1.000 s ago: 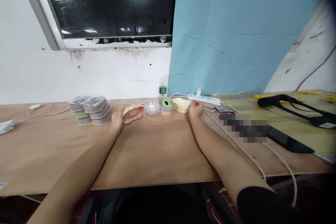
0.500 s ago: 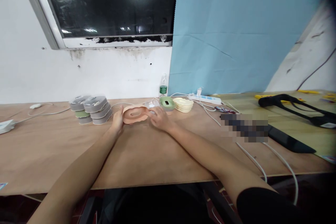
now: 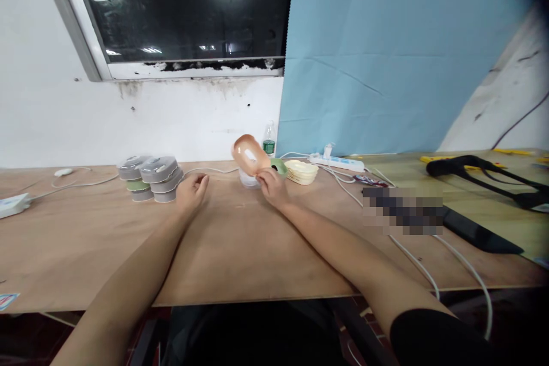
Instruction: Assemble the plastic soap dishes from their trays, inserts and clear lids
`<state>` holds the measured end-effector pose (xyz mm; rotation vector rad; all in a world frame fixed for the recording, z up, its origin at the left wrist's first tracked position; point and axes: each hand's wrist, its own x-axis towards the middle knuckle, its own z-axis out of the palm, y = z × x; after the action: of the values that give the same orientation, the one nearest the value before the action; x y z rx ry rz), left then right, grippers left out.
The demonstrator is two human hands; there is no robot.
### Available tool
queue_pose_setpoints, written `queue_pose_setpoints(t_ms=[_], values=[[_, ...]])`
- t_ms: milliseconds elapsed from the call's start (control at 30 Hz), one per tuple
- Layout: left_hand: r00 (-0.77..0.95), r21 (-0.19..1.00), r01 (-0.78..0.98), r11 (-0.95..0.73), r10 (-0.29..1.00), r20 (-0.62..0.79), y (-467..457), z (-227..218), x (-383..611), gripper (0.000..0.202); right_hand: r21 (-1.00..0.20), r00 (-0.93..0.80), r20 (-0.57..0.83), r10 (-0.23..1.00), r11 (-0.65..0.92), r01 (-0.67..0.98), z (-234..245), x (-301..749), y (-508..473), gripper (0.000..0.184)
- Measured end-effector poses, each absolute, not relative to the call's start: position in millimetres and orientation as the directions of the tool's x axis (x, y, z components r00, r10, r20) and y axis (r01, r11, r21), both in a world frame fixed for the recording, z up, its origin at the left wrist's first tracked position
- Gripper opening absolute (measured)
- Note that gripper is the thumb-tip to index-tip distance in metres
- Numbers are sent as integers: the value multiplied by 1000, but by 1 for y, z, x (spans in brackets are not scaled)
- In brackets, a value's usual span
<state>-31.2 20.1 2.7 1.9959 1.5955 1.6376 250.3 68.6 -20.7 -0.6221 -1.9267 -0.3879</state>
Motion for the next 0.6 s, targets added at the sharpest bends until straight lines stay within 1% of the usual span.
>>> queue_pose_setpoints(t_ms=[33,67,100,133,167,267,367,467,600], values=[[-93,498,733,-464,656,749,20,5,-39,35,-45,-286,918,276,788,615,-20,255,72,22],[-66,391,795,-464,574,816,21,7,-48,32,-85,-237,922,306,756,649,-20,261,75,22],[-69,324,836,-442,501,863,21,10,-57,33,-122,-193,921,339,720,683,-20,267,78,21],[-94,291,867,-403,443,892,22,13,-65,37,-156,-152,917,370,682,715,-20,273,82,21],[-129,283,893,-350,403,906,22,15,-73,42,-186,-114,911,395,643,743,-20,279,85,22],[-259,325,933,-152,340,904,21,17,-93,55,-241,-28,899,437,547,802,-21,292,94,25],[-377,397,918,3,318,870,19,11,-106,71,-258,4,887,462,489,833,-23,297,98,26],[-469,473,878,77,337,816,20,3,-113,84,-227,-41,873,487,478,848,-25,294,98,28],[-546,557,825,91,383,745,24,-1,-116,83,-183,-112,862,494,510,840,-27,287,95,30]])
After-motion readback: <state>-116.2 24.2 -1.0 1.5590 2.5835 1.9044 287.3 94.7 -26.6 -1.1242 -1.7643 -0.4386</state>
